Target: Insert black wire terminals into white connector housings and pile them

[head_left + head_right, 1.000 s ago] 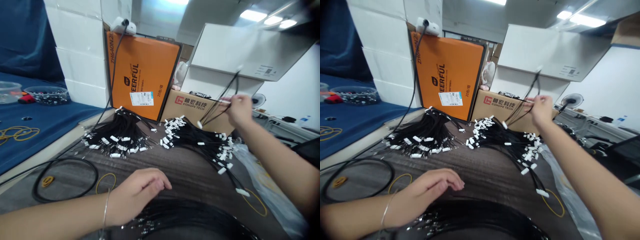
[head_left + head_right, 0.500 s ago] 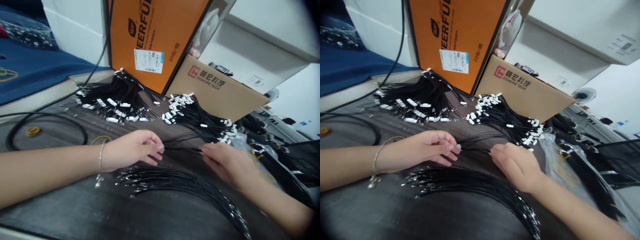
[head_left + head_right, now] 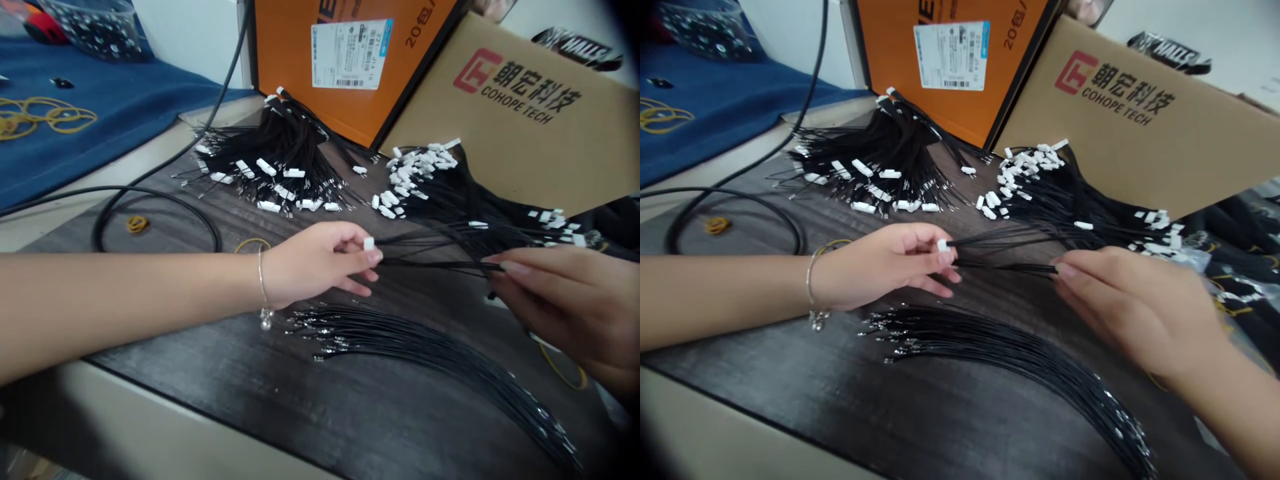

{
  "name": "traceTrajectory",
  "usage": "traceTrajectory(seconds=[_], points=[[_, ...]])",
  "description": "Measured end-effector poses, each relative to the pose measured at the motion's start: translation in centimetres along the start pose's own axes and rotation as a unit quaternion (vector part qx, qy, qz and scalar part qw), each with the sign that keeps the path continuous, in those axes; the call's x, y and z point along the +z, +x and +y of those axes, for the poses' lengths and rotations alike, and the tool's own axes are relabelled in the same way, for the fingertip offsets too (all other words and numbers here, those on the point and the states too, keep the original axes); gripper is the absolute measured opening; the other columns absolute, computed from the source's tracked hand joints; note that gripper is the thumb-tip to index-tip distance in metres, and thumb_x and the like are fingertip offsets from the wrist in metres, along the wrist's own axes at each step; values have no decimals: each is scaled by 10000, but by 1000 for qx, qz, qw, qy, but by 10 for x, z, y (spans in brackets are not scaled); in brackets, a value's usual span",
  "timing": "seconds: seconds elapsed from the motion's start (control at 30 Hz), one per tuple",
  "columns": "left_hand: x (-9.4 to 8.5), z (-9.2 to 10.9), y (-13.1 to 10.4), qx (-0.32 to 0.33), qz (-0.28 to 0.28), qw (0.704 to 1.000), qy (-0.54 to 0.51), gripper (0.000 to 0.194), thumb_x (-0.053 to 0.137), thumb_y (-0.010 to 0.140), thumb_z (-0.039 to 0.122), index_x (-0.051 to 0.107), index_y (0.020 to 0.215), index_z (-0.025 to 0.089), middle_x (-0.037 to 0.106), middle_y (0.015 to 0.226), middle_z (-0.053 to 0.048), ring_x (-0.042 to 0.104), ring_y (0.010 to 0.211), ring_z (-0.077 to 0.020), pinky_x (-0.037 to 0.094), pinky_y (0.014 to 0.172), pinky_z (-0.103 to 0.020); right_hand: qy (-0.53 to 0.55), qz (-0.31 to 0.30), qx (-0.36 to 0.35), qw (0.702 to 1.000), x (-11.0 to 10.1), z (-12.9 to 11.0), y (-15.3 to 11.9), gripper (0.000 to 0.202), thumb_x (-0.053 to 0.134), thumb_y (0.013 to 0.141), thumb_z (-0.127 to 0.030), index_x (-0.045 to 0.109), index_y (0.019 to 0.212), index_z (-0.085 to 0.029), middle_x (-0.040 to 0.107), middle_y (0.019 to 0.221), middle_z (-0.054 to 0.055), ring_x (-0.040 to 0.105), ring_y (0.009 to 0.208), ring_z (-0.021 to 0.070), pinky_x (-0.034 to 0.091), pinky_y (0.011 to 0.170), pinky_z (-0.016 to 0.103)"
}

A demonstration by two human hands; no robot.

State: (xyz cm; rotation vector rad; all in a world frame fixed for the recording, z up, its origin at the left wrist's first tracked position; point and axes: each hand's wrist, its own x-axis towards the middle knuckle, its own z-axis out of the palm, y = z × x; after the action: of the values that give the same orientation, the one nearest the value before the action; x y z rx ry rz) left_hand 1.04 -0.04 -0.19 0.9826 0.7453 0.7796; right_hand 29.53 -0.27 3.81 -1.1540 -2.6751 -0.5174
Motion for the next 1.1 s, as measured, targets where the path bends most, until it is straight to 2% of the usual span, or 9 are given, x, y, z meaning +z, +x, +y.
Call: traceTrajectory(seconds=[0.1,0.2,0.37,0.53,0.67,0.77,0.93,1.0,1.1], points=[[-5,2,5,6,32,999,12,131,530,843,114,520,715,88,577,671,-15,608,656,-87,560,711,-275,-20,17,-59,998,-8,-22,14,282,487,857,-231,415,1124,-291,547,1041,106,534,942,267,441,775,421],[-9,3,9,-2,41,998,38,119,556,828,110,547,715,71,591,661,-31,604,620,-85,556,675,-252,91,28,6,995,-17,-58,21,254,525,840,-202,448,1063,-296,498,1038,71,515,963,212,440,826,361],[-11,1,9,28,28,996,80,127,605,797,165,595,713,70,566,696,-16,594,707,-98,557,704,-255,308,-126,-42,942,-9,-101,30,66,525,844,-171,553,878,-220,532,910,14,535,798,80,458,682,191],[-10,2,7,24,15,995,92,83,592,793,135,604,737,74,559,692,-4,582,678,-84,553,696,-239,356,-198,-6,913,6,-110,38,84,513,853,-169,590,870,-200,545,897,11,531,804,87,450,738,225],[-8,4,7,19,21,992,121,101,591,790,147,614,711,89,567,657,0,577,640,-78,541,663,-216,332,-213,-1,919,2,-116,40,141,474,868,-152,596,802,-181,546,846,13,527,740,88,446,684,227],[-9,4,8,25,21,990,139,87,600,780,151,624,725,89,584,662,-2,575,625,-77,538,641,-207,374,-230,15,898,-1,-115,44,130,482,862,-148,585,796,-190,557,844,-2,530,743,75,440,679,207],[-10,2,9,41,-4,990,137,92,591,780,158,615,722,91,564,655,12,549,609,-67,538,634,-205,418,-258,131,861,-7,-103,49,109,490,863,-268,558,803,-206,574,814,-4,527,752,108,424,645,239],[-10,3,8,42,-1,990,135,93,593,780,164,611,722,95,556,649,19,548,594,-62,534,630,-199,454,-287,185,823,-9,-99,51,175,449,884,-345,540,837,-203,581,807,7,530,755,122,426,640,253],[-9,5,6,27,12,988,152,96,590,786,169,622,735,94,588,668,7,575,598,-61,513,613,-166,590,-307,257,701,-13,-97,56,191,505,862,-371,520,844,-181,581,768,2,528,711,93,440,651,225]])
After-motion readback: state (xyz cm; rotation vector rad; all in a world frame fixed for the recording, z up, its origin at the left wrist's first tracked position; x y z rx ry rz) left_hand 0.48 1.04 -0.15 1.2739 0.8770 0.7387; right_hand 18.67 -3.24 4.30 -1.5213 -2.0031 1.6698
